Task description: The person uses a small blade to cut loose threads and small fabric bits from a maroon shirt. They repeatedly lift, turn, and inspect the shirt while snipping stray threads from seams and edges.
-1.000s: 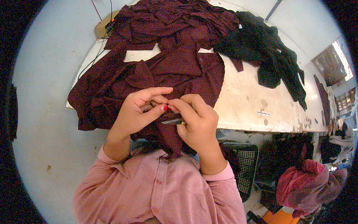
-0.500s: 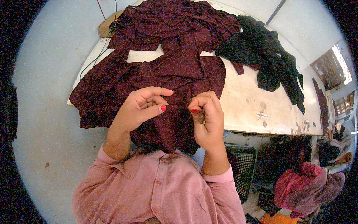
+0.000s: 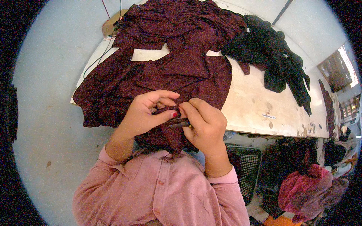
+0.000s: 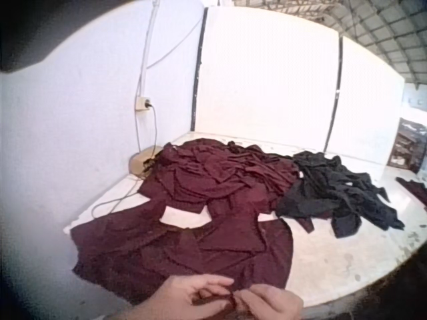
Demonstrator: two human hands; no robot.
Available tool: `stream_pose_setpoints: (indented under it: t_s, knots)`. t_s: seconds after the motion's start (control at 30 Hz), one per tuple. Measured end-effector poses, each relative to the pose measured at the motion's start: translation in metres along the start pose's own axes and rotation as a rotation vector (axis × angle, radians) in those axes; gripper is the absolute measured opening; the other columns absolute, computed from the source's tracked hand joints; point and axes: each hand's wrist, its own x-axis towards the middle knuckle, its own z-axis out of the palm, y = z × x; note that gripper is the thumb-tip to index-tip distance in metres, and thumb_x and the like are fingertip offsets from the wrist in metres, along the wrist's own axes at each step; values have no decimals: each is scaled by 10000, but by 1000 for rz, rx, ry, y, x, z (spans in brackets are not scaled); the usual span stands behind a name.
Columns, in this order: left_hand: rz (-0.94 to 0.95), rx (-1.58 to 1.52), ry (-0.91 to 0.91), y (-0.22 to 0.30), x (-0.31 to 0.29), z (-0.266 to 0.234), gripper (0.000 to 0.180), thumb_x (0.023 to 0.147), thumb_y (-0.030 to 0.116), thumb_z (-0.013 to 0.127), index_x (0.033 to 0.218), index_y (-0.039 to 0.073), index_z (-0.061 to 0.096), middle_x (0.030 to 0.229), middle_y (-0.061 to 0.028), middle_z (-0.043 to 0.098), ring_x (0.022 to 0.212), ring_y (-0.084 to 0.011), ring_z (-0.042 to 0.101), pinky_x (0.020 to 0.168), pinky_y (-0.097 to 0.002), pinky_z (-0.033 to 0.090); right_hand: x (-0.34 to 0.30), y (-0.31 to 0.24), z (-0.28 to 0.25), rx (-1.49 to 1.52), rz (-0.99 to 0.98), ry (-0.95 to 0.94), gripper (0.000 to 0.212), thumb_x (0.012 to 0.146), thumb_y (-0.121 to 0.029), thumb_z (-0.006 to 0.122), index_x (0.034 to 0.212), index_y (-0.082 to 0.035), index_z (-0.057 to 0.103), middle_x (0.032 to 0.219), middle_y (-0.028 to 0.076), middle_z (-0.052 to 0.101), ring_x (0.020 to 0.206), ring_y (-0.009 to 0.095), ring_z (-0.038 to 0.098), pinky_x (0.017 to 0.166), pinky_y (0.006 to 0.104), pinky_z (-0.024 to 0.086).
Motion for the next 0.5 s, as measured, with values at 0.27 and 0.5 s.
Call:
stream_pose_setpoints:
  t_s: [0.27,0.5]
  knots:
    - [287,345,169,-12,10,13,274,745,17,669,1015,12,619,899,-137,682,788,-236,681,642,-295,520,-4,9,6,407,354,-112,135,713,12,634,834,-37,597,823,105,551,713,206,563,613,299,444]
    - [9,257,-53,-10,16,7,269,740,58,709,1003,39,654,886,-64,697,733,-101,632,610,-235,481,-13,29,-2,1223,860,-200,51,869,-56,591,854,-15,564,804,5,504,699,100,479,621,238,389]
